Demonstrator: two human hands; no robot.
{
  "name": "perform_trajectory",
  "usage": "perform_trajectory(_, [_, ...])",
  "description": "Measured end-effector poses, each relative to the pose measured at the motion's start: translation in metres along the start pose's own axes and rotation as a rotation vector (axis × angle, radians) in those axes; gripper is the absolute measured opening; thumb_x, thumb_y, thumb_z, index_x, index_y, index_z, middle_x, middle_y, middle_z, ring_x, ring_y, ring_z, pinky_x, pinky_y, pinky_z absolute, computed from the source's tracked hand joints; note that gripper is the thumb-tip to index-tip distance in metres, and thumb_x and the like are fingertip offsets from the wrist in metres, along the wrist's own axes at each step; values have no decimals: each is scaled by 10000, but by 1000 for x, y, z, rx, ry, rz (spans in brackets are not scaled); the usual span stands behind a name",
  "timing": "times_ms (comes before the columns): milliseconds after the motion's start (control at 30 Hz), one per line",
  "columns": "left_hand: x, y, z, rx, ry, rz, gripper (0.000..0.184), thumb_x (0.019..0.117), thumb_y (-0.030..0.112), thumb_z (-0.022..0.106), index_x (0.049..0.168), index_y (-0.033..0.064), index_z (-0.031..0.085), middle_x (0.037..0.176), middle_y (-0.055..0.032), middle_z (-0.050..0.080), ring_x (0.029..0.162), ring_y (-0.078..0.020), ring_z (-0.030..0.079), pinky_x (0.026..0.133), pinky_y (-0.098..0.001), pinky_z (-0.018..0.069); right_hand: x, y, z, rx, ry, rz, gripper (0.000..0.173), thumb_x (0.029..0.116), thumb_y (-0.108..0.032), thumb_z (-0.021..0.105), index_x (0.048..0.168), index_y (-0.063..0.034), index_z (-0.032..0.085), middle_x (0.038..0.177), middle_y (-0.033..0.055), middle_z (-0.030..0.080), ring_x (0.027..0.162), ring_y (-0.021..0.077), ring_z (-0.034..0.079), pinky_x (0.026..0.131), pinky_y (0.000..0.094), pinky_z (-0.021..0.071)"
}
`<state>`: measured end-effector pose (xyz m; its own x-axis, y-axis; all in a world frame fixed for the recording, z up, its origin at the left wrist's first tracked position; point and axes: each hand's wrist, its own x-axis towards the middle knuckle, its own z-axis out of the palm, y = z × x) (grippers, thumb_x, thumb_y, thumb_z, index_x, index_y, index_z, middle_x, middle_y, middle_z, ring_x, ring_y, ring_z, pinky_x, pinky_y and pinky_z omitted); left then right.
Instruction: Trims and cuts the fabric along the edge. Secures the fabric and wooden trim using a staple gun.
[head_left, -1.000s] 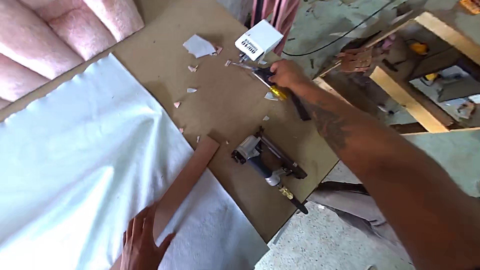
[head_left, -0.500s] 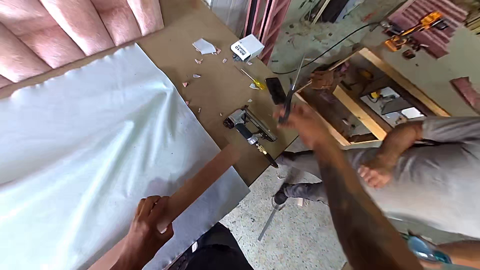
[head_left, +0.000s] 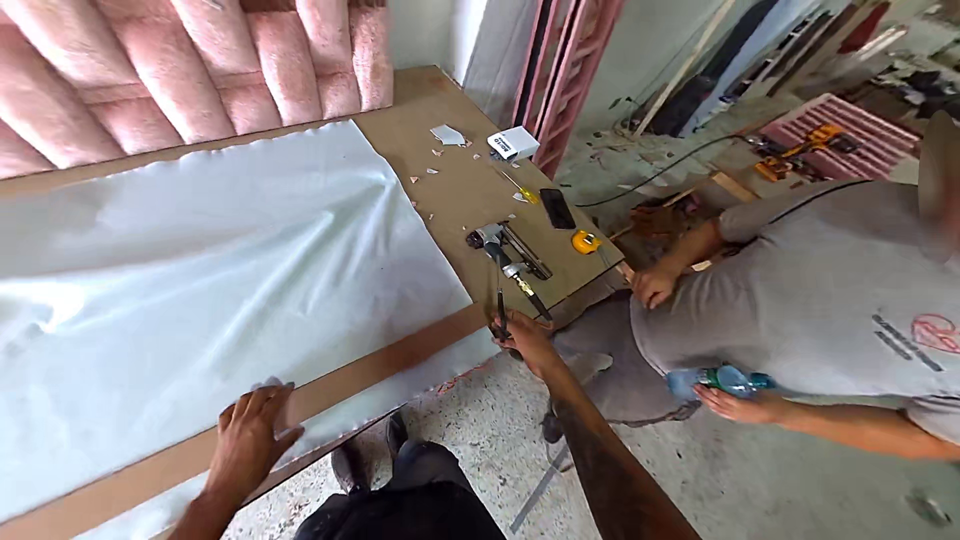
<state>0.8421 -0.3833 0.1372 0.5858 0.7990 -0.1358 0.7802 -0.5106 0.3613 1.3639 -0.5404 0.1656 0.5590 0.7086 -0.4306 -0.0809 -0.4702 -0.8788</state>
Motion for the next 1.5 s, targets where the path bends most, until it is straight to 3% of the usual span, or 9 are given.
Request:
perform_trajectory(67, [3, -8, -5, -11, -33, 20, 623, 780, 417, 829, 1352, 230, 668, 1330, -83, 652, 1274, -335, 581, 1051, -577, 484, 5, 0, 3, -21, -54, 10, 262, 1093, -206, 482, 1183, 0, 616, 1120, 144, 686, 945, 232, 696, 828, 413, 602])
perform_trajectory(200, [-9, -8, -14, -13, 85, 102, 581, 706, 464, 811, 1217, 203, 726, 1221, -49, 690, 1175, -283, 630, 972, -520, 539, -1, -9, -7, -97, -101, -8, 270, 1077, -207, 516, 1199, 5, 631, 1098, 145, 706, 942, 232, 701, 824, 403, 600])
perform_trajectory(333, [-26, 6, -30, -39, -67, 12, 608, 809, 497, 774, 1323, 187, 676, 1379, -65, 636, 1360, -254, 532, 1170, -483, 404, -10, 9, -21, -121, -147, -38, 335, 1067, -247, 507, 1285, -18, 617, 1134, 148, 714, 945, 252, 712, 817, 440, 612])
perform_trajectory(433, [-29, 8, -26, -60, -155, -95, 641, 803, 475, 769, 1379, 221, 644, 1421, -44, 611, 1401, -221, 492, 1200, -452, 373, -2, 26, -12, -128, -158, -62, 341, 1049, -289, 512, 1257, -43, 626, 1118, 121, 710, 941, 229, 708, 800, 434, 614])
perform_trajectory(700, [-30, 7, -15, -153, -126, -130, 612, 786, 382, 799, 1360, 227, 654, 1381, -27, 623, 1339, -234, 529, 1117, -500, 445, 13, 45, -15, -164, -112, -39, 391, 1050, -352, 514, 1304, -74, 619, 1164, 80, 691, 951, 178, 694, 768, 393, 609])
perform_trajectory(833, [-36, 0, -31, -160, -83, -66, 615, 789, 333, 843, 1355, 179, 659, 1397, -61, 623, 1374, -263, 512, 1154, -520, 416, -10, 23, 7, -171, -161, -47, 351, 1062, -246, 509, 1303, -6, 592, 1129, 128, 683, 915, 206, 687, 767, 416, 608])
perform_trajectory(933, [-26, 3, -20, -155, -65, -16, 638, 769, 385, 854, 1343, 181, 665, 1388, -68, 629, 1371, -276, 514, 1158, -527, 408, -22, 6, 5, -165, -82, -47, 297, 1061, -172, 525, 1273, 20, 605, 1086, 155, 693, 892, 233, 689, 775, 422, 607])
perform_trajectory(1333, [-19, -19, 10, -131, 8, 10, 607, 725, 436, 845, 1280, 232, 707, 1279, -5, 659, 1244, -232, 580, 1048, -519, 489, -8, 17, -4, -95, -68, -5, 253, 1080, -189, 512, 1170, 4, 650, 1077, 135, 714, 905, 224, 698, 794, 393, 602])
perform_trajectory(1500, [-20, -18, 11, -142, 9, 17, 614, 707, 406, 872, 1266, 209, 713, 1260, -21, 665, 1218, -252, 590, 1027, -530, 495, -7, 22, -7, -63, -59, 6, 265, 1083, -165, 500, 1238, 9, 626, 1158, 150, 706, 990, 243, 704, 844, 418, 604])
